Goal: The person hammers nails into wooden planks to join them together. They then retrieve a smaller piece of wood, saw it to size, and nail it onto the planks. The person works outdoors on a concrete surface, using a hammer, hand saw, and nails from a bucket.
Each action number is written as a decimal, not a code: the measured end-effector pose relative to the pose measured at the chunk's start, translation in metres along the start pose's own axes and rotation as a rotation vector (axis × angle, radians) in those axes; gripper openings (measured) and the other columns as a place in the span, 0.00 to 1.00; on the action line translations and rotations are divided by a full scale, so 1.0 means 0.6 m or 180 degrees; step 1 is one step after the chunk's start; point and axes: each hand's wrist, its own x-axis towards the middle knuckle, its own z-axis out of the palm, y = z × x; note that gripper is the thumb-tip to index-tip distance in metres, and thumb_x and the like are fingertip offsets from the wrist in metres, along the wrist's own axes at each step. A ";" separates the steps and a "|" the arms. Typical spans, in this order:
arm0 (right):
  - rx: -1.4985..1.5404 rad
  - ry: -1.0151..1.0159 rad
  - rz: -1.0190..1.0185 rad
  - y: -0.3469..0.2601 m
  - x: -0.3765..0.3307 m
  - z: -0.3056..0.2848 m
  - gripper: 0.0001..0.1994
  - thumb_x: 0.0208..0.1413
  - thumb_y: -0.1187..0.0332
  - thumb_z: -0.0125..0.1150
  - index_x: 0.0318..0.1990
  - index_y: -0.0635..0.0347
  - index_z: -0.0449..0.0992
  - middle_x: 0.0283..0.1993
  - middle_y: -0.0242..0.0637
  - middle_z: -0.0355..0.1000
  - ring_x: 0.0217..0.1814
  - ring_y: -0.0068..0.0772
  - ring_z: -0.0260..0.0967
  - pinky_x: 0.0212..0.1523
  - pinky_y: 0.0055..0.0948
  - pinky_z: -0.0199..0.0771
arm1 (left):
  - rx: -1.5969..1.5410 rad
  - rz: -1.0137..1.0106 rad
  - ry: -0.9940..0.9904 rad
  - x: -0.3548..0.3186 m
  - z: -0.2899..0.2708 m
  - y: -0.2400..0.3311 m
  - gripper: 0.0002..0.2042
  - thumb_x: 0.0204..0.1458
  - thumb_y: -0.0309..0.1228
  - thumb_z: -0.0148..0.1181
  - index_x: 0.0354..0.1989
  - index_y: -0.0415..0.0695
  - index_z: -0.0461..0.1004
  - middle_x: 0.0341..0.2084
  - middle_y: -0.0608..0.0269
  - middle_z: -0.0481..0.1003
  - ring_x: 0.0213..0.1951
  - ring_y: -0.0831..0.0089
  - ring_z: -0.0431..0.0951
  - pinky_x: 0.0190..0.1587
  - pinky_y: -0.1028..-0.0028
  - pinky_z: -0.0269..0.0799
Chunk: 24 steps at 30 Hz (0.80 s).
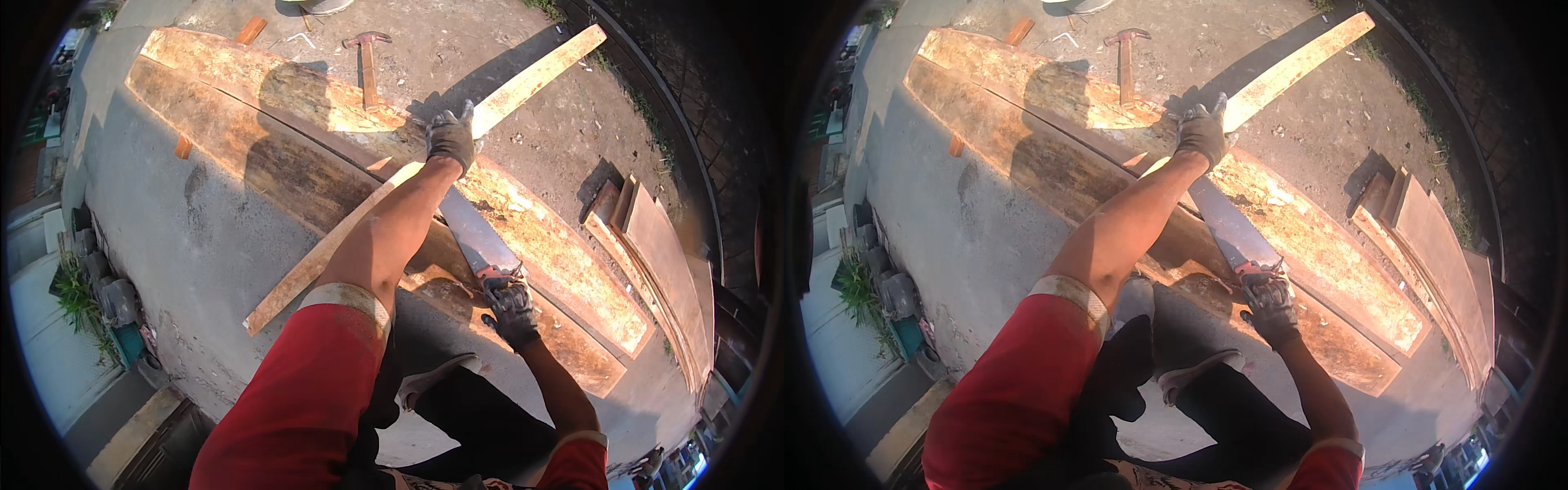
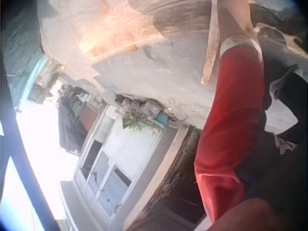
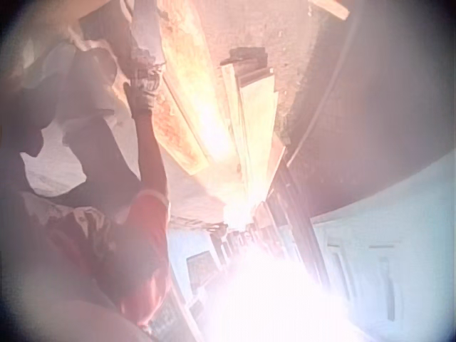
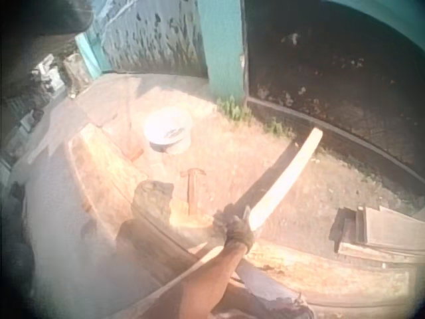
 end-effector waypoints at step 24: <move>-0.0567 -0.0423 -0.0621 0.130 -0.038 -0.086 0.32 0.54 0.70 0.59 0.69 0.62 0.65 0.61 0.52 0.70 0.62 0.56 0.67 0.66 0.54 0.62 | -0.6843 -0.3427 0.4427 -0.541 -0.074 -0.468 0.44 0.61 0.65 0.49 0.75 0.46 0.47 0.69 0.49 0.60 0.67 0.54 0.66 0.70 0.51 0.63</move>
